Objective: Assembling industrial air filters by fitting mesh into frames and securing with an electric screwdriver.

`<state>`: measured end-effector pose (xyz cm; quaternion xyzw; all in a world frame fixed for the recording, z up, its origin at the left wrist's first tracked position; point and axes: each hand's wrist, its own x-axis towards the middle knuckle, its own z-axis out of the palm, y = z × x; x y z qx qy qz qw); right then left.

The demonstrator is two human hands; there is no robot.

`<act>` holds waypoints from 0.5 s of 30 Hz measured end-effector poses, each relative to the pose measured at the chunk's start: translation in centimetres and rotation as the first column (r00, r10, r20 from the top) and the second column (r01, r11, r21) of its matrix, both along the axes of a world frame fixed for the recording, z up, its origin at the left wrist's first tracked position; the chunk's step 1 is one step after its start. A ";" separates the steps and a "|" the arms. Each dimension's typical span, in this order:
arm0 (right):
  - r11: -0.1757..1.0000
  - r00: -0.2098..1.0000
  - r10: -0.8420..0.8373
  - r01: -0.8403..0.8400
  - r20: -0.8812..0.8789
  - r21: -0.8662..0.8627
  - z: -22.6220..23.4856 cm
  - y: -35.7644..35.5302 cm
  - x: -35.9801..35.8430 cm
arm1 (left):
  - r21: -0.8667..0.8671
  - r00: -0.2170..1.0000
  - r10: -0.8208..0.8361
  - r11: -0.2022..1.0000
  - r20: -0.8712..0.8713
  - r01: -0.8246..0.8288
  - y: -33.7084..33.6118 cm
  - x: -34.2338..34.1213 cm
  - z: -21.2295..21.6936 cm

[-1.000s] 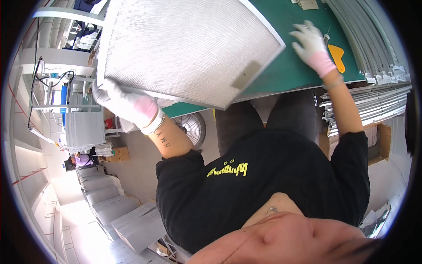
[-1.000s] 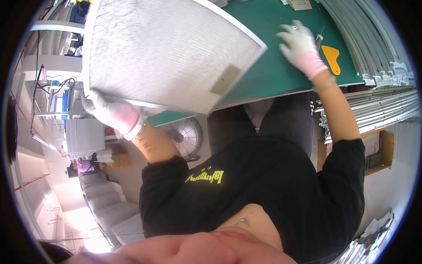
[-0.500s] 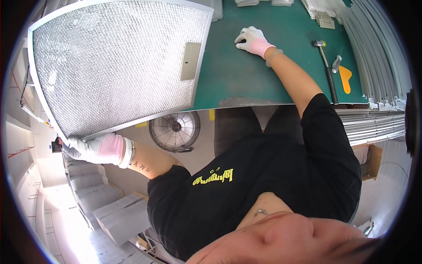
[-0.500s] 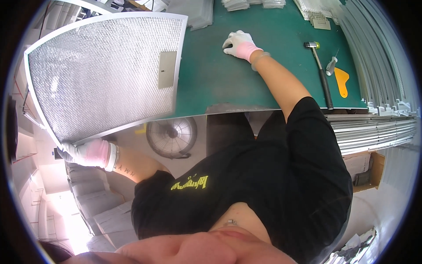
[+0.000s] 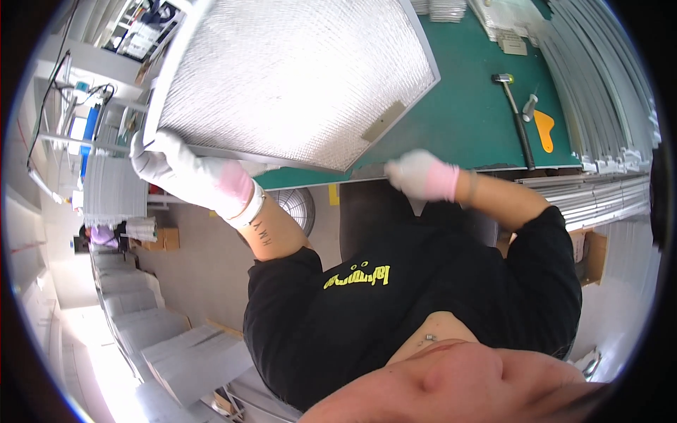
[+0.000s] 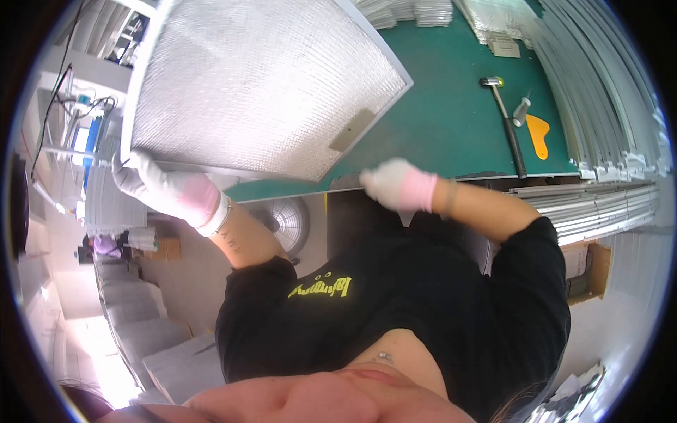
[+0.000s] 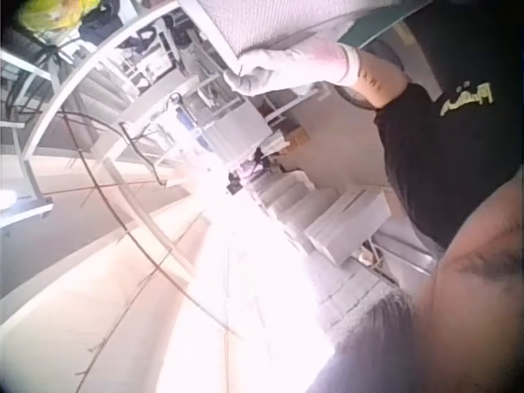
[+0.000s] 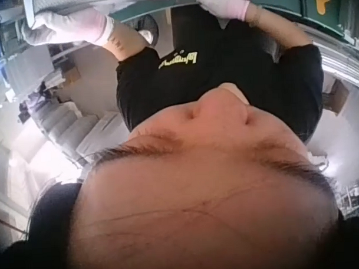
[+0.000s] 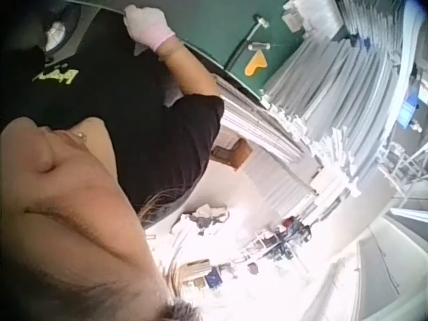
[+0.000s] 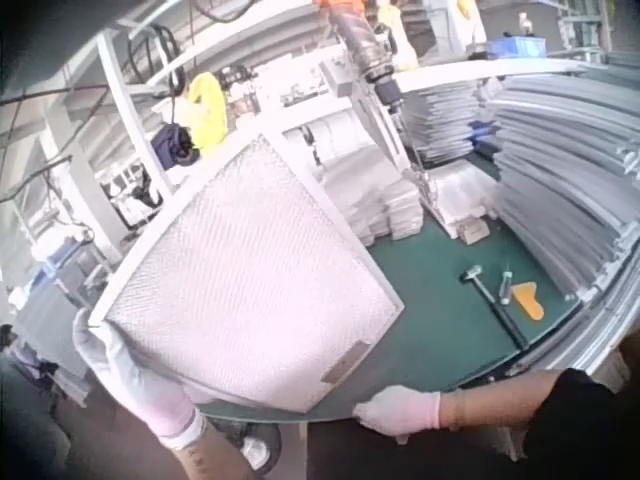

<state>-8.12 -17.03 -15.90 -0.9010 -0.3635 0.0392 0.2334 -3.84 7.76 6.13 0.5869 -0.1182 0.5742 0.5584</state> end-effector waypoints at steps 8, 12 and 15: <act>0.959 0.924 -0.266 0.282 0.274 -0.020 3.3 -9.6 -5.4 | 0.605 0.899 -0.437 0.707 -0.032 0.365 -9.1 3.0 3.6; 0.532 0.481 -0.780 0.847 0.401 0.018 4.0 -16.8 -5.6 | 0.955 0.815 -0.568 0.162 -0.115 0.247 -15.9 5.2 2.6; 0.268 0.305 -0.891 0.951 0.337 -0.154 1.2 -18.8 -5.8 | 0.950 0.768 -0.603 0.051 -0.216 0.307 -19.0 6.5 -0.9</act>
